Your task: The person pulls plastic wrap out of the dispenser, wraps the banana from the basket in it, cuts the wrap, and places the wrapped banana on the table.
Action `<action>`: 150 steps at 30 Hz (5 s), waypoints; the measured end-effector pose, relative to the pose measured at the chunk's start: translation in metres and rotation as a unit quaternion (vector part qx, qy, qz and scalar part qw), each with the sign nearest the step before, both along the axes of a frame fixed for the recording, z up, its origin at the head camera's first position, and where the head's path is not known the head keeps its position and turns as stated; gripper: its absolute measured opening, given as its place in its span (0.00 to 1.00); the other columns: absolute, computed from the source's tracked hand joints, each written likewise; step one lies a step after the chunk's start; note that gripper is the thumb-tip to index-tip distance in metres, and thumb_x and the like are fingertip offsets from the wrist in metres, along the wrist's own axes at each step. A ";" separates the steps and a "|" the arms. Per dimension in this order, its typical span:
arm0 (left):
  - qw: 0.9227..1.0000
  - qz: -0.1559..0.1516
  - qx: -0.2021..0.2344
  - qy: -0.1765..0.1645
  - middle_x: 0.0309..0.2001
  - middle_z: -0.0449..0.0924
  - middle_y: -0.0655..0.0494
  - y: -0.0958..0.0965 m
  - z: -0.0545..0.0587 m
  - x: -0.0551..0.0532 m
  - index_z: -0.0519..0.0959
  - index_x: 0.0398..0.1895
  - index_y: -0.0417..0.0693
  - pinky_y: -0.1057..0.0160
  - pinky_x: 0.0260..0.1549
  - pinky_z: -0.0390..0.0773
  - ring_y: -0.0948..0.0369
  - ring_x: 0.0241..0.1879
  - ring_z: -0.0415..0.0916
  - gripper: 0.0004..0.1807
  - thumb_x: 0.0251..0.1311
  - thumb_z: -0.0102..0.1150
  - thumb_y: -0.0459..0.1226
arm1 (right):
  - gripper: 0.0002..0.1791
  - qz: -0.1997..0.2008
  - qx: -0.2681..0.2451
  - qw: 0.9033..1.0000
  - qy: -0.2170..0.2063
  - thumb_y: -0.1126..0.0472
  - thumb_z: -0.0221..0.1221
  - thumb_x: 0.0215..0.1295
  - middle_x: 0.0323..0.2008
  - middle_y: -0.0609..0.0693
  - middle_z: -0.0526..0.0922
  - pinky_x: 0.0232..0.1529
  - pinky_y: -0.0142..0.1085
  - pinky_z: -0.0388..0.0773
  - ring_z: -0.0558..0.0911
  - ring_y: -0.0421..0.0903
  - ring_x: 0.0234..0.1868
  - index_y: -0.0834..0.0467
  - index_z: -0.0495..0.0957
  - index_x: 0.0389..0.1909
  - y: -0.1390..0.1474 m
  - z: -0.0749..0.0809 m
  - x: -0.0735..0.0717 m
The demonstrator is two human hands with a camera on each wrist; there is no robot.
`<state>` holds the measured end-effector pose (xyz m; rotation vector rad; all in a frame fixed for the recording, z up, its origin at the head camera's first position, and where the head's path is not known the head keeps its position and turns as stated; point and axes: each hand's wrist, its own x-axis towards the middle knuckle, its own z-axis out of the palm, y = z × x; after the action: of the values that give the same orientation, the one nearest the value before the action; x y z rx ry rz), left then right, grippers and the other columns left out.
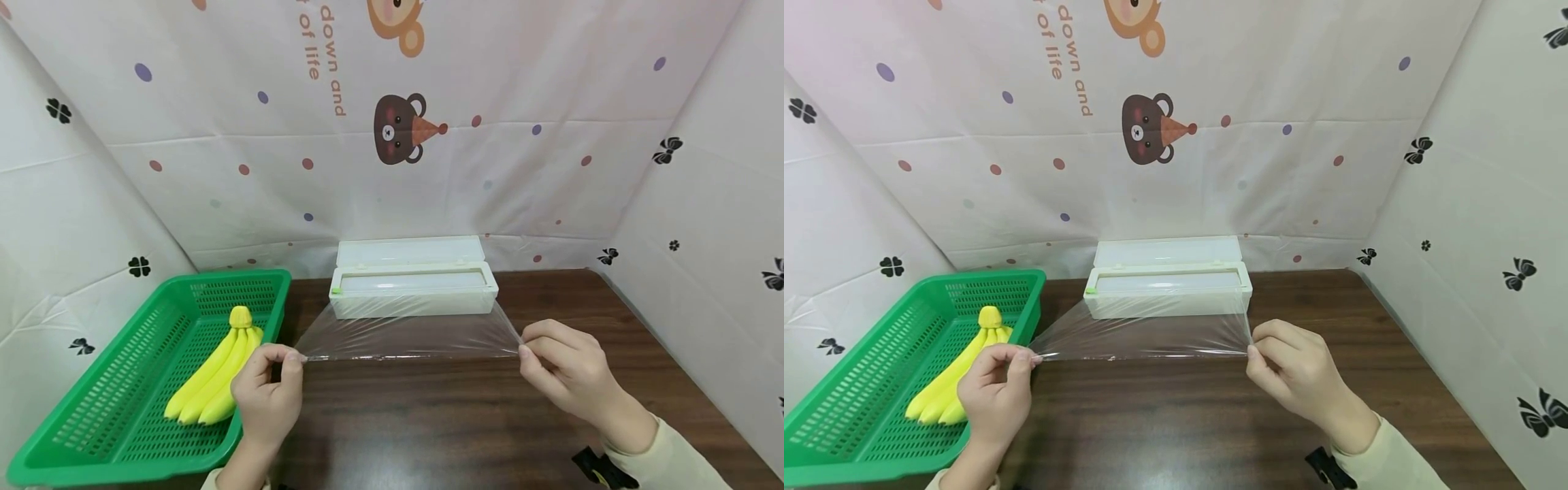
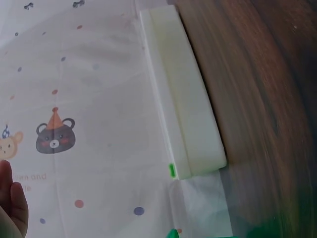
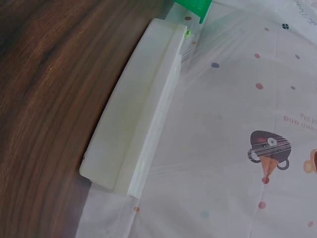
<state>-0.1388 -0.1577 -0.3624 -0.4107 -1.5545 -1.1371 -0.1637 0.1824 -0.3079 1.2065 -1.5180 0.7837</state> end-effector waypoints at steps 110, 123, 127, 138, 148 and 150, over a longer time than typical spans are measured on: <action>0.709 -0.172 -0.433 -0.529 0.12 0.54 0.70 -0.011 -0.034 0.036 0.65 0.10 0.55 0.71 0.12 0.53 0.72 0.13 0.51 0.13 0.43 0.56 0.33 | 0.21 -0.115 0.382 0.878 -0.266 0.69 0.59 0.36 0.18 0.32 0.51 0.16 0.18 0.41 0.43 0.28 0.19 0.47 0.57 0.06 0.013 -0.105 0.030; 0.685 -0.187 -0.426 -0.560 0.11 0.56 0.70 -0.010 -0.044 0.038 0.67 0.10 0.55 0.70 0.11 0.57 0.72 0.12 0.55 0.13 0.43 0.56 0.33 | 0.20 -0.101 0.397 0.860 -0.306 0.71 0.56 0.37 0.18 0.32 0.49 0.17 0.18 0.42 0.44 0.29 0.19 0.48 0.58 0.08 0.012 -0.107 0.033; 0.689 -0.187 -0.428 -0.554 0.11 0.55 0.70 -0.012 -0.044 0.039 0.65 0.08 0.54 0.71 0.11 0.55 0.72 0.11 0.53 0.14 0.41 0.55 0.32 | 0.19 -0.103 0.398 0.852 -0.325 0.72 0.56 0.38 0.17 0.31 0.50 0.16 0.18 0.43 0.45 0.29 0.19 0.46 0.60 0.11 0.014 -0.105 0.036; 0.652 -0.209 -0.407 -0.604 0.11 0.58 0.67 -0.013 -0.041 0.042 0.68 0.10 0.53 0.70 0.12 0.56 0.70 0.11 0.56 0.13 0.45 0.55 0.32 | 0.19 -0.105 0.410 0.833 -0.356 0.72 0.56 0.37 0.16 0.31 0.48 0.16 0.19 0.41 0.44 0.29 0.18 0.47 0.60 0.10 0.016 -0.099 0.044; 0.638 -0.207 -0.423 -0.610 0.10 0.58 0.67 -0.010 -0.046 0.042 0.66 0.09 0.52 0.69 0.11 0.55 0.69 0.11 0.55 0.12 0.43 0.54 0.32 | 0.18 -0.082 0.422 0.828 -0.359 0.73 0.56 0.38 0.16 0.31 0.49 0.16 0.19 0.40 0.43 0.29 0.19 0.48 0.61 0.09 0.020 -0.103 0.044; 0.635 -0.202 -0.427 -0.612 0.10 0.58 0.67 -0.010 -0.047 0.043 0.67 0.09 0.52 0.69 0.11 0.55 0.69 0.11 0.55 0.12 0.43 0.55 0.32 | 0.18 -0.077 0.425 0.825 -0.364 0.73 0.55 0.38 0.16 0.31 0.50 0.15 0.19 0.41 0.44 0.29 0.18 0.48 0.61 0.10 0.020 -0.105 0.043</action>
<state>-0.0962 -0.1677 -0.4095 -0.6827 -3.4102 -0.8932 -0.1204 0.2022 -0.4128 1.4422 -2.7585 0.4512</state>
